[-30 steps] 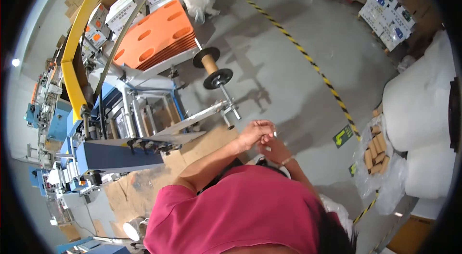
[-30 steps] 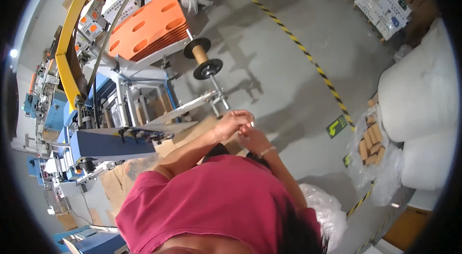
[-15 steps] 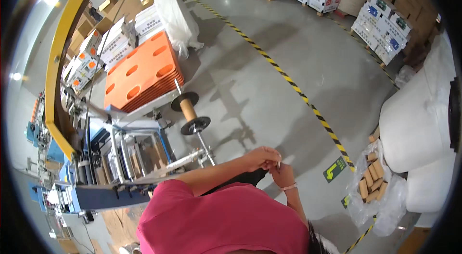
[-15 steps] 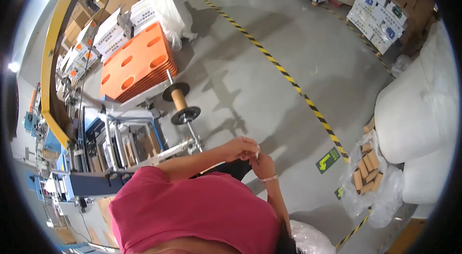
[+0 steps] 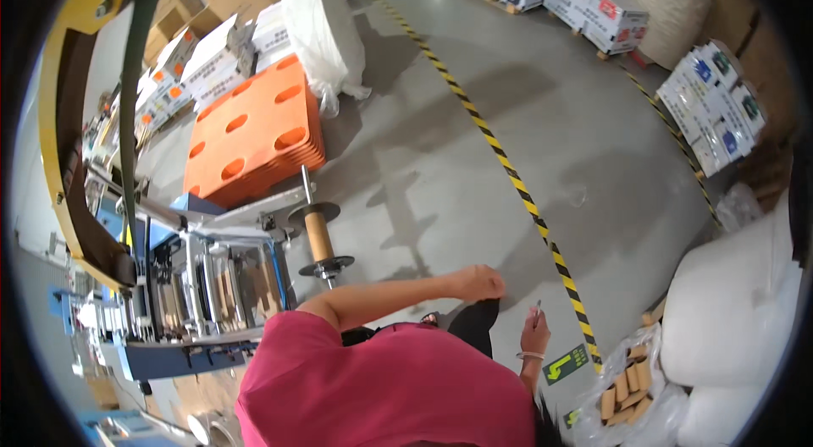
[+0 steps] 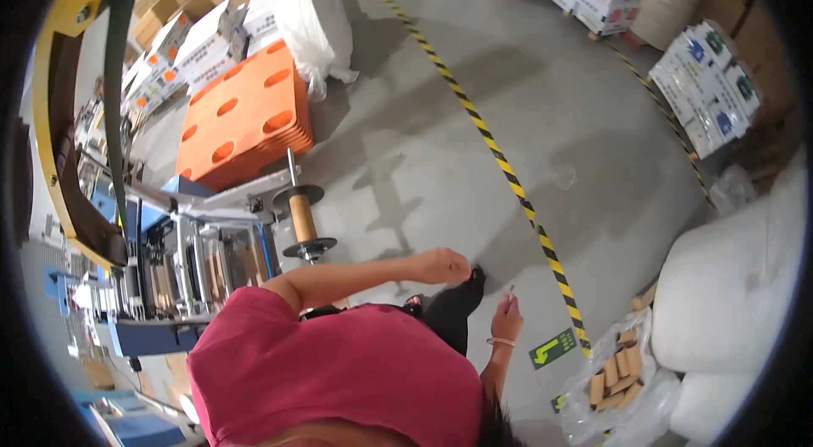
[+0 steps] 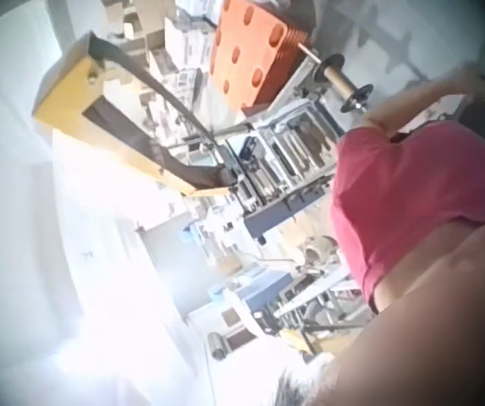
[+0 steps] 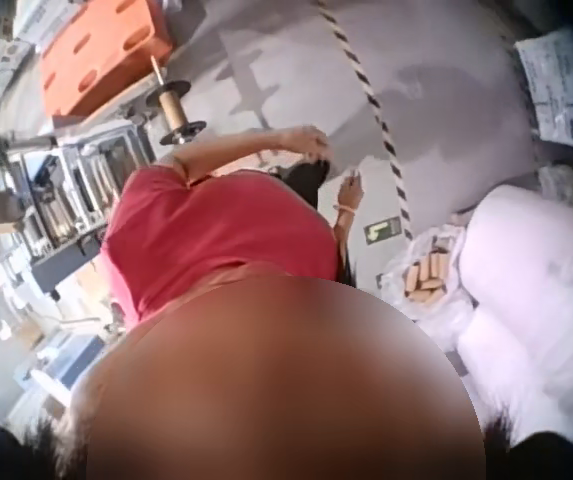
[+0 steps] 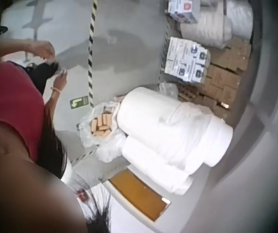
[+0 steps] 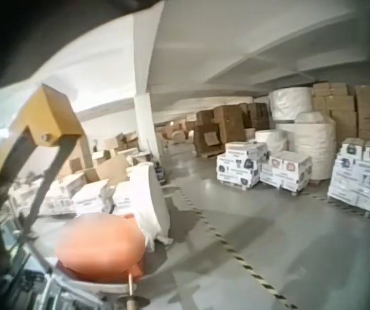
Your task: Operating machinery and preparing spindles for paper rolls in a factory setting.
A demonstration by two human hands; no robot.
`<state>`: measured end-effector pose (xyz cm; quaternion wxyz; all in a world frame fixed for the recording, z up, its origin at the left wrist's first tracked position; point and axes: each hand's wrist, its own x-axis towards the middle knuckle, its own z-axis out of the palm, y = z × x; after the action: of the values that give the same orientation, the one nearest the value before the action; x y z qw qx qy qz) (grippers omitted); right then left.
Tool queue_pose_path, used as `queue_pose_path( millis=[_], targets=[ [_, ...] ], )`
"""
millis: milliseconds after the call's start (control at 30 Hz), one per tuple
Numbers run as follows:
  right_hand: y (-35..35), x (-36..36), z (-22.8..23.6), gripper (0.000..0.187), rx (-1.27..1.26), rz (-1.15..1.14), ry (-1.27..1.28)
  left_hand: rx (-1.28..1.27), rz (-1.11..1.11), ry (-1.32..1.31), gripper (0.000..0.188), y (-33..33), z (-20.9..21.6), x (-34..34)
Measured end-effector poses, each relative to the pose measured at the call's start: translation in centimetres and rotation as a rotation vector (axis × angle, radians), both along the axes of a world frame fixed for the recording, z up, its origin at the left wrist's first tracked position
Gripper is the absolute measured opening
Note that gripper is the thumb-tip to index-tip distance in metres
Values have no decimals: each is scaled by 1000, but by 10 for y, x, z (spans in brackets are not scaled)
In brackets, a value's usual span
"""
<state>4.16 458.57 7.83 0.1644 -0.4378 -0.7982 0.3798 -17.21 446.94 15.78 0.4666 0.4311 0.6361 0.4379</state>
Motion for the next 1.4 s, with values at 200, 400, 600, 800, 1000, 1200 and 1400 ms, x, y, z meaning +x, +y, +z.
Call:
queue_pose_path(
  millis=[200, 400, 600, 800, 1000, 1200, 1400],
  targets=[
    [120, -84, -6, 23, 21, 254, -180, -120, 142, 641, 27, 19, -25, -91],
    [201, -256, 1, 17, 187, 799, -141, -440, 600, 417, 26, -40, -70, -153],
    [162, -419, 13, 15, 152, 941, 69, -683, 1024, 284, 25, -143, -116, -141],
    [80, -524, -21, 19, -159, 875, -152, -1055, 962, -126, 30, -226, -146, -125],
    [54, -604, -56, 31, -152, 906, -250, -1020, 1136, -29, 32, -283, -150, -217],
    [64, -686, -70, 41, -229, 952, -351, -733, 1443, -236, 31, -230, -101, -368],
    [19, -810, -69, 39, -165, 1121, -465, -680, 1371, -368, 29, -226, -137, -395]
  ],
)
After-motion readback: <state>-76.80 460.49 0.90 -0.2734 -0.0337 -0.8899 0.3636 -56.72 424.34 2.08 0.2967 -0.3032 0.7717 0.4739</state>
